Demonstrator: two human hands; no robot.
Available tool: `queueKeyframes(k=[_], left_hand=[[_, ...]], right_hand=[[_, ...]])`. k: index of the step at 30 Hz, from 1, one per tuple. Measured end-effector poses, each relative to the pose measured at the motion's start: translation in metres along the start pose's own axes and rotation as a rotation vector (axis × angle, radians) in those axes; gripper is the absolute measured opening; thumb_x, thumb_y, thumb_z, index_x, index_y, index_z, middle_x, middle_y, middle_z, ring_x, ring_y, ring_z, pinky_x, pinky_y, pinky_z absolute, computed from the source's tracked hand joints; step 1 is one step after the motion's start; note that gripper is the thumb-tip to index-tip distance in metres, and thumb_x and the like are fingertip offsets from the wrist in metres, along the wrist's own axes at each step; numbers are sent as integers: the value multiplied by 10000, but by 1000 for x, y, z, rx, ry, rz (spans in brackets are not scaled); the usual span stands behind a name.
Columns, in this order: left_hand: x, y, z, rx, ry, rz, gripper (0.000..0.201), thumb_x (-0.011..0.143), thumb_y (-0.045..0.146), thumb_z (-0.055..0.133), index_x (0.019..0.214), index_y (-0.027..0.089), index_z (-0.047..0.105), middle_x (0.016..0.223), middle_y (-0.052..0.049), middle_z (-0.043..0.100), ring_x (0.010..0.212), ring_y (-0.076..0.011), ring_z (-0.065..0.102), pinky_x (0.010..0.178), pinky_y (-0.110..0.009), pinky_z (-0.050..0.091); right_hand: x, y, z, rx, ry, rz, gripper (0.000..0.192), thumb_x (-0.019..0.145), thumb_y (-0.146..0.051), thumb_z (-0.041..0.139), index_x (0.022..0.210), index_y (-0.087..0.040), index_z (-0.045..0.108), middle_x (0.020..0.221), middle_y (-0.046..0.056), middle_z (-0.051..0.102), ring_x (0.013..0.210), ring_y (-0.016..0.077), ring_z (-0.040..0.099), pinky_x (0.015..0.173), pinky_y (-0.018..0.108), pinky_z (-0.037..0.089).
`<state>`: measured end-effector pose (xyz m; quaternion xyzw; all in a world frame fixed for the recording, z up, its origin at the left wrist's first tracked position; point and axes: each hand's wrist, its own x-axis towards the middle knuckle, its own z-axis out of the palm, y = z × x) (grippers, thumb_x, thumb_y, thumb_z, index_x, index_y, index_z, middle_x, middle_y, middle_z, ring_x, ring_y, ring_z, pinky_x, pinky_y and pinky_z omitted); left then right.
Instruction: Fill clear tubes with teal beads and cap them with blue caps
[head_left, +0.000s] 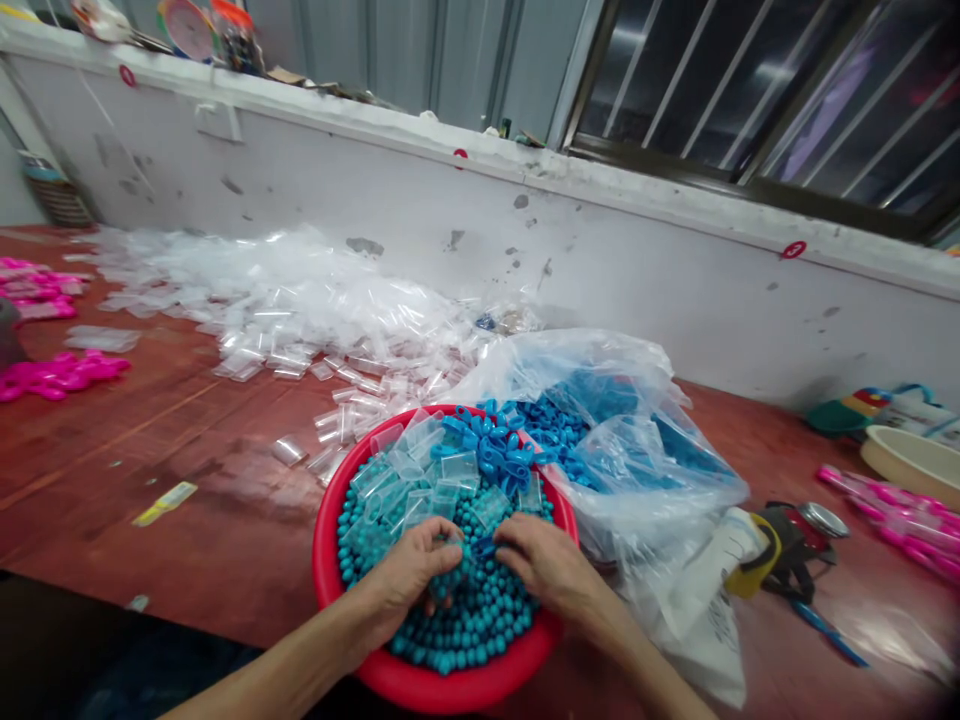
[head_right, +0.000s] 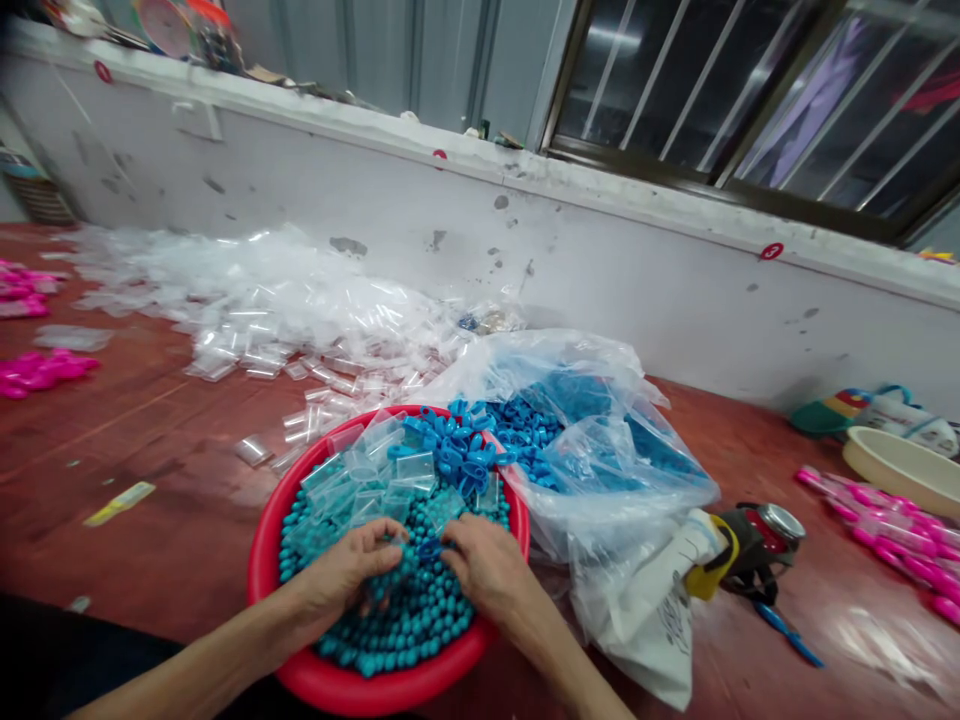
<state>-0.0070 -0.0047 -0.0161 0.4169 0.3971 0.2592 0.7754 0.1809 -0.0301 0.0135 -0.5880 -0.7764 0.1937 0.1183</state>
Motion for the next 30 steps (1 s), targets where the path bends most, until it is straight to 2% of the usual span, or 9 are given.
queueKeyframes(k=[3,6,9,13,18,22,24,26,30], left_hand=[[-1,5,0,-175,-46,-9,374,655,371,620,893,191,395,624,14,596,426,-84,539,317,-124,298],[-3,8,1,-224,-117,-23,364,684,361,605,917,198,378,689,-12,616,461,-112,577,330,-144,349],[-4,6,1,-168,-114,2,362,686,374,603,908,196,380,691,-15,615,430,-110,566,314,-147,342],[-2,4,1,-125,-1,68,384,666,402,614,893,182,397,667,1,599,409,-80,536,311,-128,303],[-3,4,2,-128,-36,82,378,665,388,620,900,189,400,673,4,607,425,-74,532,321,-124,285],[-7,7,3,-110,-70,97,379,662,388,624,902,193,405,656,0,617,426,-74,530,320,-119,268],[-8,7,4,-115,-78,99,386,655,390,629,900,192,406,655,-3,622,426,-75,533,321,-119,270],[-8,7,3,-134,-79,98,385,658,387,628,903,190,407,656,-4,623,425,-75,536,321,-120,272],[-5,6,2,-164,-125,103,347,685,377,611,907,193,417,674,-7,627,436,-81,550,326,-126,272]], right_hand=[[11,5,-8,-323,169,62,162,827,-180,459,894,-204,605,864,43,588,829,176,516,728,274,342],[32,10,-10,-488,165,33,221,831,-160,446,984,-237,586,955,54,571,863,199,494,727,299,324],[46,12,-11,-598,137,47,229,839,-144,418,934,-242,603,969,63,560,867,220,477,685,306,314],[36,6,-9,-595,166,68,241,835,-126,416,981,-228,577,961,66,560,842,197,489,676,287,318],[9,-3,10,-593,69,-38,167,814,-214,499,962,-227,574,872,41,596,812,209,518,690,313,333],[8,1,8,-683,168,143,192,813,-118,449,891,-210,599,874,70,598,834,234,521,732,356,336],[10,0,4,-698,231,183,249,811,-81,422,951,-201,590,937,93,591,858,245,518,738,368,339],[10,-6,5,-656,202,108,247,812,-104,436,982,-212,580,955,88,591,853,247,522,715,364,352],[7,-17,21,-565,88,-13,189,816,-115,444,851,-210,604,849,63,609,817,241,536,711,369,369]])
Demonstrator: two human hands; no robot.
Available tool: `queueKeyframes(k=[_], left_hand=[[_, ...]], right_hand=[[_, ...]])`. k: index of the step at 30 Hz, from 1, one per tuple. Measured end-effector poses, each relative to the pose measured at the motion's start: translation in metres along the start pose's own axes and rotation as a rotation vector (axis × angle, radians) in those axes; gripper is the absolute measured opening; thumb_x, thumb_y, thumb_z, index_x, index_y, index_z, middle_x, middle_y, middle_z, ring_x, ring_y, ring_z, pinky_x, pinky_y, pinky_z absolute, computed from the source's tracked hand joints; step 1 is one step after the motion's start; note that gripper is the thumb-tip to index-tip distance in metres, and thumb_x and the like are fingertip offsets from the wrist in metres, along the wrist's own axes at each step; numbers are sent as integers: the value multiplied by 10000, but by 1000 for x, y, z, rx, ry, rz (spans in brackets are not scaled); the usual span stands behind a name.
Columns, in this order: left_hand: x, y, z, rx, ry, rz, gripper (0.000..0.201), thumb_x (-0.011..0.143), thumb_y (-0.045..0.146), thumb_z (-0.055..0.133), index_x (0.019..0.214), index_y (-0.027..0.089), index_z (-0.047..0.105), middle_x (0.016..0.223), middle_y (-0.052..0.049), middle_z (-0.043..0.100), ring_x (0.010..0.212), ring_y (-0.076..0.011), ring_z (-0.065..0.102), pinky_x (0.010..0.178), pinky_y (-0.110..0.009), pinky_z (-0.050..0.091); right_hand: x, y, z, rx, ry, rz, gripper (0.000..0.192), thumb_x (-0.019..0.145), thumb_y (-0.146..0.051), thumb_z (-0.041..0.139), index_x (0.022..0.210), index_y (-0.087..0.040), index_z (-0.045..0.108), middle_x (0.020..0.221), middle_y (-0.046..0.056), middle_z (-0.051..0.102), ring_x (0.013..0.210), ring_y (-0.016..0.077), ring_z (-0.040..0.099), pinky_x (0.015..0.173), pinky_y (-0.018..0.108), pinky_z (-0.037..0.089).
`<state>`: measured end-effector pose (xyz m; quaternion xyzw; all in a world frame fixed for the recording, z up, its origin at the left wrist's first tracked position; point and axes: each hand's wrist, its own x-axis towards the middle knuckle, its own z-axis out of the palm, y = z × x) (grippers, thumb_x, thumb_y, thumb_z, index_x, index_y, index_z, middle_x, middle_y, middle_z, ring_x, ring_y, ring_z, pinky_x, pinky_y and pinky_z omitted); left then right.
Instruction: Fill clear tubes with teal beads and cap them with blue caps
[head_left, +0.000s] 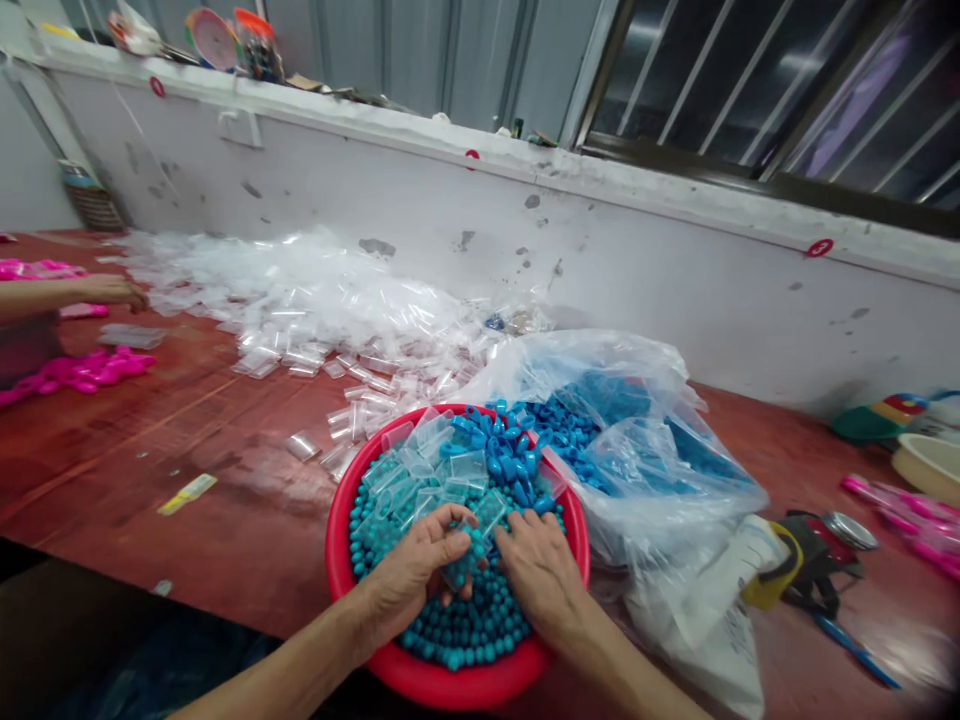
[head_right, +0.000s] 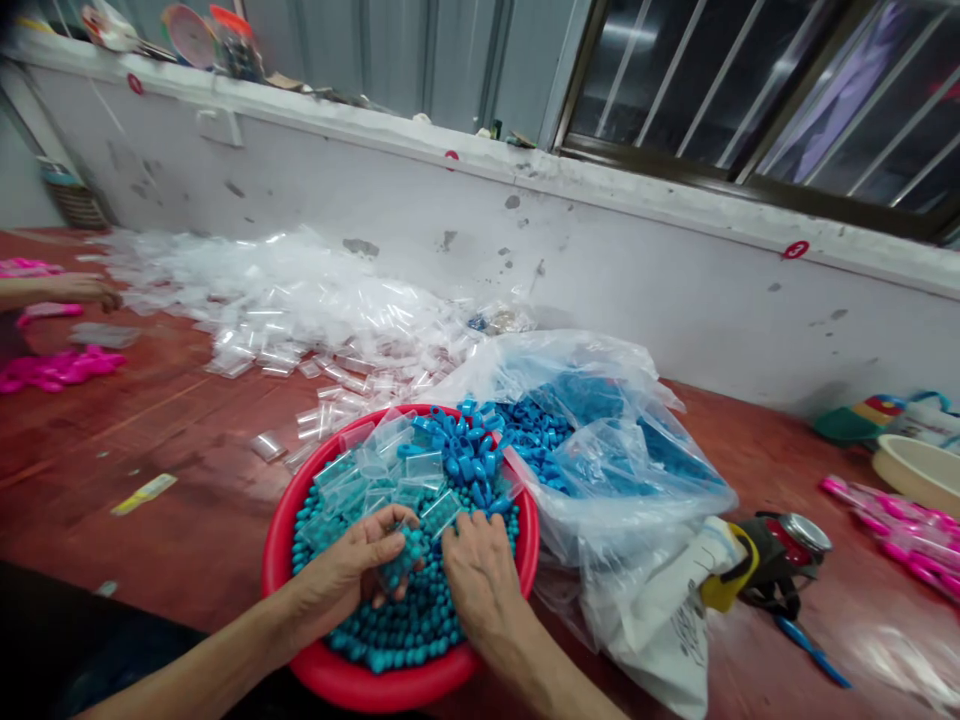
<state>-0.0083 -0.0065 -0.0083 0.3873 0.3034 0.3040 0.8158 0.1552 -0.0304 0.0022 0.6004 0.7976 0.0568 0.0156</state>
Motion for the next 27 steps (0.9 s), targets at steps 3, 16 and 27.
queueKeyframes(k=[3,16,27], left_hand=[[1,-1,-1,46,19,9,368,670,398,624,898,192,423,658,1,620,437,-80,549,328,-125,276],[3,-8,-2,209,97,88,384,678,456,596,886,176,435,623,47,534,376,-54,488,291,-125,274],[3,-8,-2,186,97,87,436,660,473,620,933,167,471,584,53,501,368,-53,468,297,-137,249]], right_hand=[[3,0,5,55,-8,24,116,805,-168,496,822,-201,605,855,67,610,834,249,539,733,381,382],[1,9,-11,1009,-83,-97,316,892,-248,349,1162,-217,511,797,4,649,657,131,581,593,224,451],[-4,3,-4,1051,194,-43,257,831,-185,463,1031,-223,619,916,27,667,836,161,614,767,275,474]])
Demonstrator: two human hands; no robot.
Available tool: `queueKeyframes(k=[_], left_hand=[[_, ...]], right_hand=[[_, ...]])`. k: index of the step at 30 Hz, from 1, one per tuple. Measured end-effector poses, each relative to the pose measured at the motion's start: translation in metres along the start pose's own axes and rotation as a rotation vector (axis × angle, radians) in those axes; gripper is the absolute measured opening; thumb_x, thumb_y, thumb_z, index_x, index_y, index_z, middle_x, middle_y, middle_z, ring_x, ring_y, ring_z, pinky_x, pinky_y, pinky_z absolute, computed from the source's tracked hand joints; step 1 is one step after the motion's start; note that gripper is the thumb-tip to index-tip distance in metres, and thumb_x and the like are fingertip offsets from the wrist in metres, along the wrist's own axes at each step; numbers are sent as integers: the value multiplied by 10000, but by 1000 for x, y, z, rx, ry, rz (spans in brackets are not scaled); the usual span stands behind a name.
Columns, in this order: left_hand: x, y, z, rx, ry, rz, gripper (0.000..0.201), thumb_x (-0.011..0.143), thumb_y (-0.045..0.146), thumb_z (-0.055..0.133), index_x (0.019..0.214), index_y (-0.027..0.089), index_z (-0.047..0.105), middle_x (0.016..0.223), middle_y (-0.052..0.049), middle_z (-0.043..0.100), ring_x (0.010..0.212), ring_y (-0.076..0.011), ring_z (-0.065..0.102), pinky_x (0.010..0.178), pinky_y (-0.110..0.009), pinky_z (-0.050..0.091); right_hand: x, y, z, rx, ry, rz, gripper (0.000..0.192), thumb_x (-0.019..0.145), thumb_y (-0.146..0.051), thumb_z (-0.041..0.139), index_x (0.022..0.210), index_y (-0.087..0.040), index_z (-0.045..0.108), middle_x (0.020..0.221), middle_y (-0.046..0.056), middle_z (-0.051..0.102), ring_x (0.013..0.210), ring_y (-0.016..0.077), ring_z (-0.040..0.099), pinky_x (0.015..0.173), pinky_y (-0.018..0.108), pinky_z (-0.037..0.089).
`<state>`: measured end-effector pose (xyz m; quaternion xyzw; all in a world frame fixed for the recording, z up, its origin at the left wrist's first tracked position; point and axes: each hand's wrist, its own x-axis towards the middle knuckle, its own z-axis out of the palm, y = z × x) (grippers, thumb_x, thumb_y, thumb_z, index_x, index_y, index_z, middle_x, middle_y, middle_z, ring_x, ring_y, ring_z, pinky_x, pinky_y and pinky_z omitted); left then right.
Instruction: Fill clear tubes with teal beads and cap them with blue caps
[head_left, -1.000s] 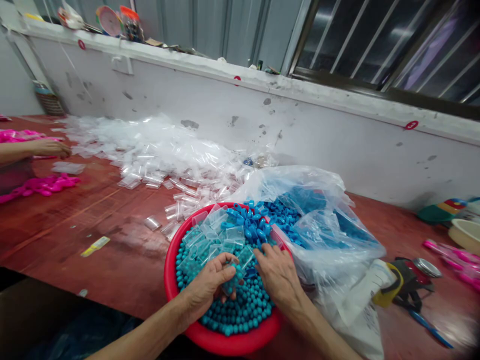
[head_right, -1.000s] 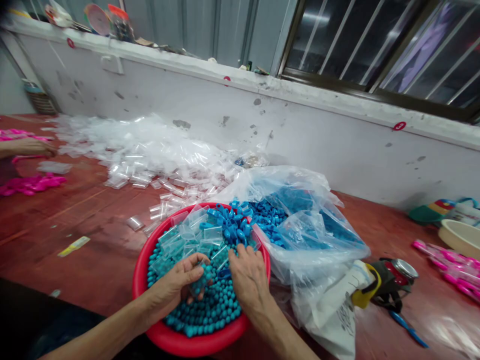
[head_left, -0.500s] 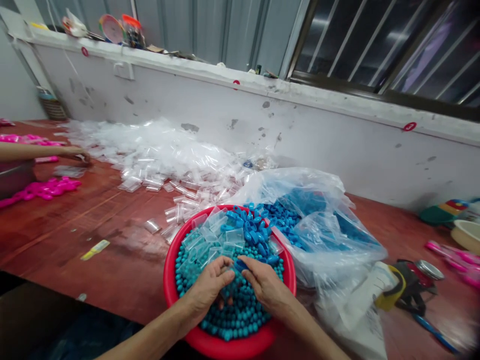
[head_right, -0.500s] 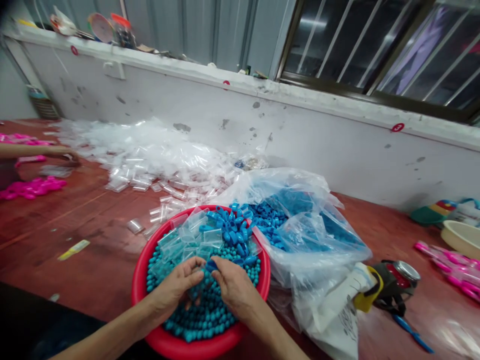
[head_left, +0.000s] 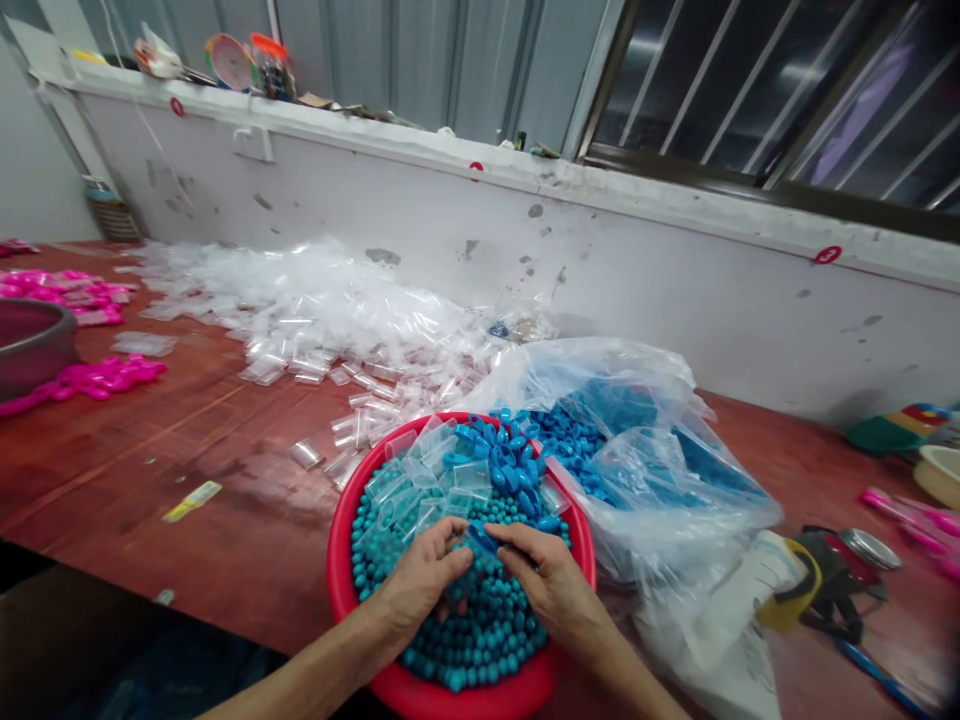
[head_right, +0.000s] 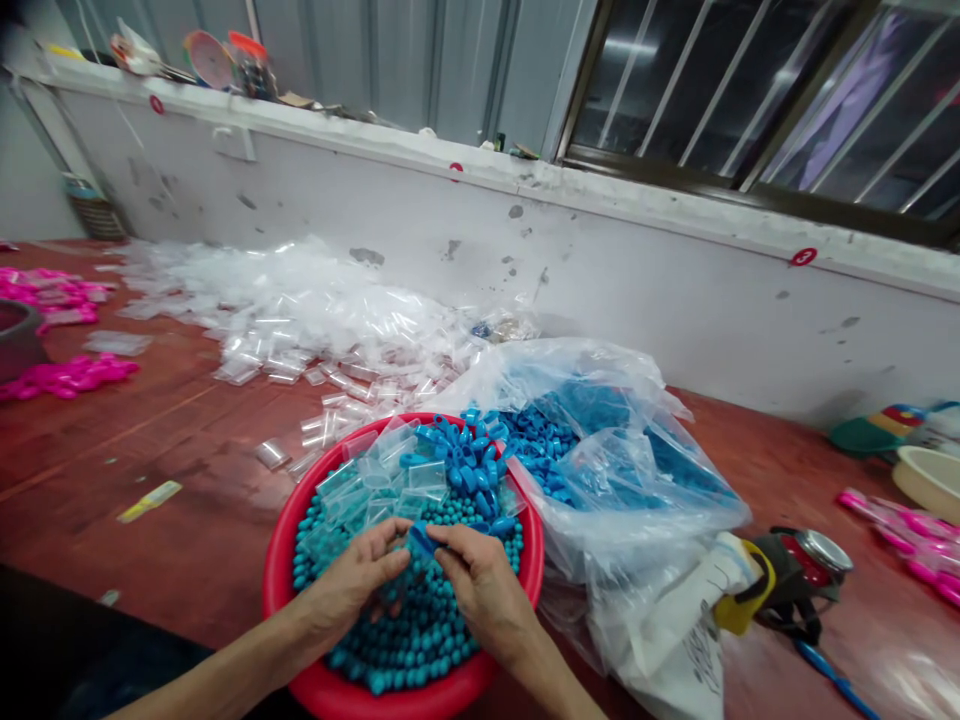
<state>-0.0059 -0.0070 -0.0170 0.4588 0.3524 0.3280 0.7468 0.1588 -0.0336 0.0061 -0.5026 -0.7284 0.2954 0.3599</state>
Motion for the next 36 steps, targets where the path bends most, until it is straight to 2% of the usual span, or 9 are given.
queueKeyframes(k=[4,6,13,16,20,24,28,32,36], left_hand=[[0,2,1,-25,-4,-16,439,669,461,616,962,171,464,622,43,517,377,-51,477,295,-134,247],[1,2,1,-40,4,-11,464,664,460,618,989,173,453,630,43,516,380,-55,481,295,-135,249],[1,1,3,30,37,19,526,670,458,602,1063,148,441,626,31,520,391,-67,471,312,-151,275],[0,3,3,22,66,23,559,673,451,600,1125,180,411,650,34,516,380,-64,465,304,-157,250],[-2,6,5,50,88,32,521,691,410,581,1136,194,416,597,54,476,336,-49,406,298,-164,218],[-1,4,6,60,124,59,493,687,383,577,1119,201,427,639,49,496,328,-34,360,306,-175,248],[0,2,5,54,170,20,432,675,366,594,1043,172,477,537,83,445,318,-27,317,318,-169,260],[-1,4,4,-11,115,-26,461,681,426,568,1038,166,432,514,83,454,299,-44,374,276,-153,178],[-3,7,6,48,104,-7,440,684,422,567,1019,175,425,513,84,457,302,-52,407,267,-143,198]], right_hand=[[0,5,3,-55,173,10,280,796,-164,500,1046,-210,616,933,46,662,867,179,602,791,299,467],[0,5,6,-87,202,-4,292,785,-156,512,1056,-203,610,938,55,656,870,182,597,793,300,465],[-2,0,13,-77,155,-17,203,828,-182,471,916,-214,652,807,41,651,787,164,599,731,271,471],[0,1,11,-101,116,-57,203,837,-197,466,894,-215,661,759,33,644,743,158,589,697,265,465],[4,2,4,-15,43,-107,198,835,-199,469,880,-209,662,748,21,643,694,136,586,654,237,458],[2,-1,6,16,46,-65,197,825,-183,480,903,-204,660,794,28,655,735,143,599,685,239,454],[0,-3,16,-1,95,-26,215,836,-176,455,887,-194,662,764,38,643,728,152,596,670,244,451],[0,-1,22,-12,91,-71,227,845,-176,436,905,-195,653,777,42,636,726,152,585,668,250,450],[-2,-2,19,4,90,-51,230,839,-174,438,919,-205,652,765,36,631,722,153,580,670,260,453]])
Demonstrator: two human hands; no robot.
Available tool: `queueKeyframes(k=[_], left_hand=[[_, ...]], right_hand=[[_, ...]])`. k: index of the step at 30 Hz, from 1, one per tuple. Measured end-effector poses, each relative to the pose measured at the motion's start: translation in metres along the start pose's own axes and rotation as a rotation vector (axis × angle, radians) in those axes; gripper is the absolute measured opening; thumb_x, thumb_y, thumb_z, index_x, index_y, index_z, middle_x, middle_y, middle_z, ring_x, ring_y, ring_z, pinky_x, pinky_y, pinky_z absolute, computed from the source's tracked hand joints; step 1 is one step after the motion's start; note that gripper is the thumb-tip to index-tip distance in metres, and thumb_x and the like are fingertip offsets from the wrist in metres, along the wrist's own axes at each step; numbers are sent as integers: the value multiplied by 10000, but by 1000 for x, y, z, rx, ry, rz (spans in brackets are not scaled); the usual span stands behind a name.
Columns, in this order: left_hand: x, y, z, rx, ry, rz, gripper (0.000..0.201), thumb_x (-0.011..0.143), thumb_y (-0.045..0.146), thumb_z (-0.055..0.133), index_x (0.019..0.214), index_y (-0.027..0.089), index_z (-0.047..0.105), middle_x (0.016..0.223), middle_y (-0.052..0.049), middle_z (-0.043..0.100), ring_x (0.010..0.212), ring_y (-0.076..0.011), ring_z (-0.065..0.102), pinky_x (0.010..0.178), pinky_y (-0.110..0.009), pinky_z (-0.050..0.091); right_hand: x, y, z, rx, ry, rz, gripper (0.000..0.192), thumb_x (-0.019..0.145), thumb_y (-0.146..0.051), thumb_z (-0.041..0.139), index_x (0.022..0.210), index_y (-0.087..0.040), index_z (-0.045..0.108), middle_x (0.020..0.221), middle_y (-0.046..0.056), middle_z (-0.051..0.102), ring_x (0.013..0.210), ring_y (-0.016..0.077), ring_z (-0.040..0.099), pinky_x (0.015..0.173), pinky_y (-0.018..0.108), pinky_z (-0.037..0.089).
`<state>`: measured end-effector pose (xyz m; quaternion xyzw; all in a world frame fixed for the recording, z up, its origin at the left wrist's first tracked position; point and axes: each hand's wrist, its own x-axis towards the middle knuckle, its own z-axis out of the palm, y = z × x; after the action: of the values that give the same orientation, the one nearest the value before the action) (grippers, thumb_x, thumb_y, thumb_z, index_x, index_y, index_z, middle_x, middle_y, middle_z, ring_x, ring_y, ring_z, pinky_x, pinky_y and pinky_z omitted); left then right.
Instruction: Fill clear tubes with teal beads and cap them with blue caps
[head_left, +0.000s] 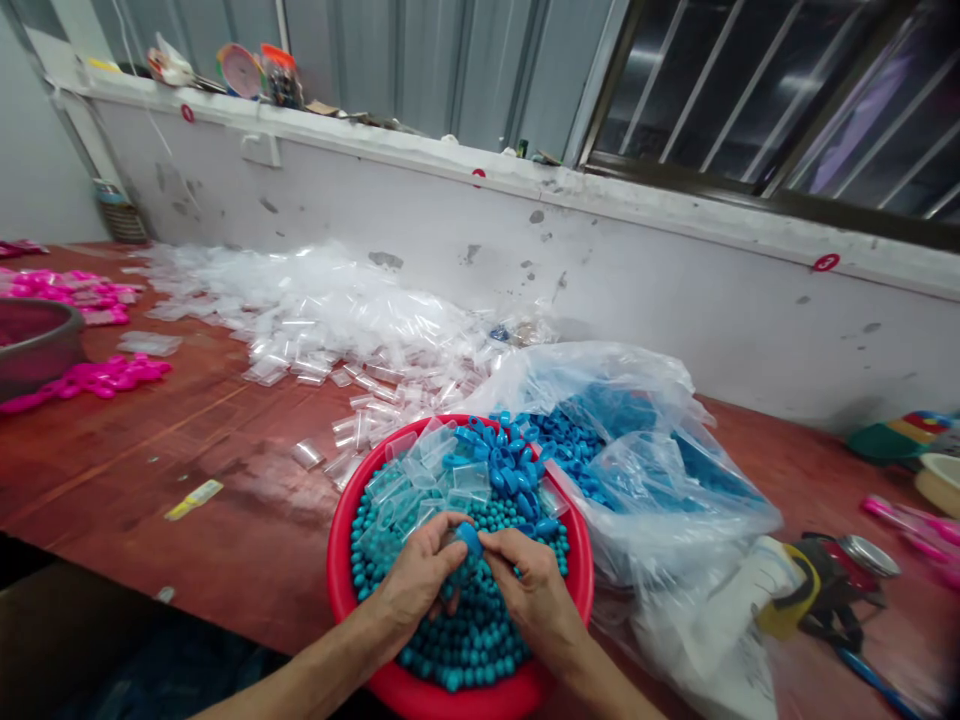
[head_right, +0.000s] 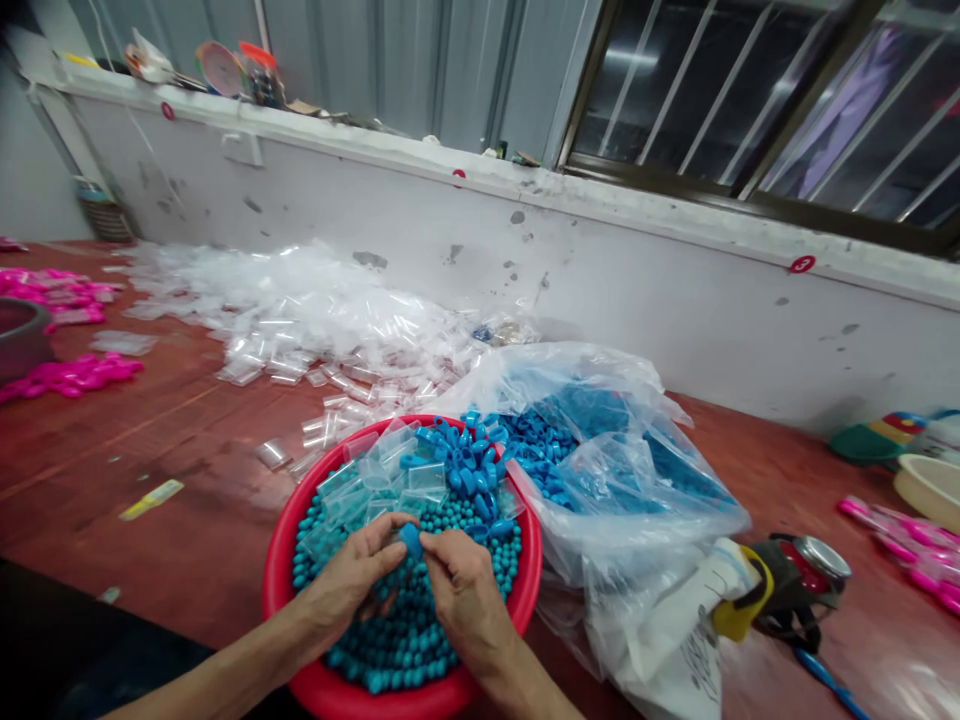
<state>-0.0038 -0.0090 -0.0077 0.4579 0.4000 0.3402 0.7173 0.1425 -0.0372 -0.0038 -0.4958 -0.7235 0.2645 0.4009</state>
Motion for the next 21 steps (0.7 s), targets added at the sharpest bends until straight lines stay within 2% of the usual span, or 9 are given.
queueKeyframes(k=[2,4,6,8,10,13,16,19,21], left_hand=[[0,1,0,17,48,21,415,687,417,563,1001,181,426,514,92,440,292,-42,391,265,-138,206],[1,0,-1,14,49,23,408,694,419,555,1002,189,418,521,91,444,305,-47,420,270,-132,227],[2,-1,-3,8,-16,19,411,703,432,545,1010,197,405,538,82,472,332,-63,469,282,-128,256],[2,-3,-4,-2,-100,26,416,708,452,535,1010,202,397,564,73,495,340,-66,485,287,-127,264],[1,-5,-4,12,-125,41,404,718,455,520,1008,201,397,576,71,497,325,-58,464,281,-129,245],[-1,-6,-2,79,-32,62,366,745,405,495,1036,202,405,628,57,514,339,-54,437,299,-150,277],[-2,-7,0,144,62,168,416,739,314,512,1131,211,418,842,-9,586,604,-125,564,510,-223,452],[1,-9,-1,165,84,269,447,723,263,513,1159,183,451,1023,-54,588,967,-211,528,836,-316,423],[3,-9,-1,169,60,290,425,724,262,512,1137,171,481,1070,-59,579,1048,-224,484,938,-341,351]], right_hand=[[0,0,-4,35,-11,-19,244,822,-159,446,972,-206,634,847,49,625,831,171,571,765,296,443],[2,1,-10,158,-57,43,253,787,-165,485,997,-208,619,914,46,608,837,169,570,778,310,451],[8,3,-16,352,-86,212,249,730,-208,551,971,-197,617,877,28,588,679,139,576,660,296,491],[14,5,-20,541,-72,390,345,661,-259,619,997,-183,593,804,7,565,549,111,540,518,271,493],[17,5,-19,627,-24,474,498,621,-289,652,1093,-177,541,791,8,567,558,130,544,474,273,488],[15,1,-15,460,7,409,489,708,-311,578,1176,-188,503,912,51,604,710,187,585,567,311,506],[8,-8,-9,154,-135,257,447,801,-305,477,1233,-192,465,1171,85,536,1056,243,502,882,390,413],[3,-16,-1,-65,-304,195,780,707,-327,599,1362,-128,225,1365,144,313,1252,274,280,1000,413,280],[2,-20,8,-196,-324,206,1003,601,-322,683,1383,-99,96,1361,186,278,1227,305,313,956,417,339]])
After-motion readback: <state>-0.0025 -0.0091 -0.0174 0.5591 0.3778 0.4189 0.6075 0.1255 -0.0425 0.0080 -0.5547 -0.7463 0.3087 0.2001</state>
